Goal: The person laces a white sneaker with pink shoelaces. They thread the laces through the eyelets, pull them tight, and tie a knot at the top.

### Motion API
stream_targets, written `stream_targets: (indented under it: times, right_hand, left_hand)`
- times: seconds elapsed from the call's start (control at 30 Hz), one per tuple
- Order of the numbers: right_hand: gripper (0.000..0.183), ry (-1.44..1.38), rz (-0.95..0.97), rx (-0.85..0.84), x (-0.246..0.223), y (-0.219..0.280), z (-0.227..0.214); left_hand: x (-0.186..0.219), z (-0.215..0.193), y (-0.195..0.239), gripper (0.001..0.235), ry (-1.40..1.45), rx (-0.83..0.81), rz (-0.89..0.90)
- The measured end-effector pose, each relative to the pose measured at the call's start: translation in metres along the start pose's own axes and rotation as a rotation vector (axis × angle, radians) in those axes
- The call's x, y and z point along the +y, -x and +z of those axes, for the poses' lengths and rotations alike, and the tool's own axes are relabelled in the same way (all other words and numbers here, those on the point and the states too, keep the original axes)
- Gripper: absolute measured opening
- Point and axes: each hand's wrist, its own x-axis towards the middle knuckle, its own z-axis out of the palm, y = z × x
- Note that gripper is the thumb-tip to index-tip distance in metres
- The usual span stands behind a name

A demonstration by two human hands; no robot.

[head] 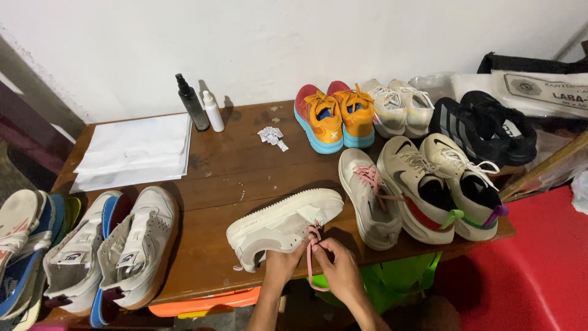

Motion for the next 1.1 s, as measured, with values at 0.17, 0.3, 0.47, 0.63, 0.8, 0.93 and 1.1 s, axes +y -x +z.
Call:
stream_targets:
  times: [0.17,0.3,0.47,0.63,0.8,0.93,1.1]
  right_hand:
    - [0.023,0.048,-0.163,-0.004,0.019,-0.004,0.000]
    - [0.018,0.098,-0.206,-0.019,0.017,-0.002,-0.001]
    - [0.019,0.093,-0.217,-0.046,0.016,-0.002,-0.004]
    - [0.022,0.172,-0.281,-0.117,0.018,-0.005,-0.008]
    - [0.024,0.190,-0.246,-0.200,0.009,-0.002,-0.016]
    - [0.024,0.224,-0.349,-0.229,0.017,0.000,-0.015]
    - [0.021,0.303,-0.315,-0.251,0.014,0.006,-0.017]
  left_hand:
    - [0.008,0.002,0.001,0.050,0.004,0.010,-0.025]
    - [0.024,0.002,0.005,0.038,0.035,0.008,-0.031]
    - [0.026,0.004,0.005,0.039,0.025,0.037,-0.072]
    - [0.026,0.004,0.005,0.032,0.029,0.035,0.047]
    - [0.026,0.005,0.004,0.025,0.018,0.028,0.056]
    - [0.027,0.004,0.004,0.025,0.058,0.011,0.048]
    - [0.034,0.003,0.005,0.027,0.054,0.006,0.015]
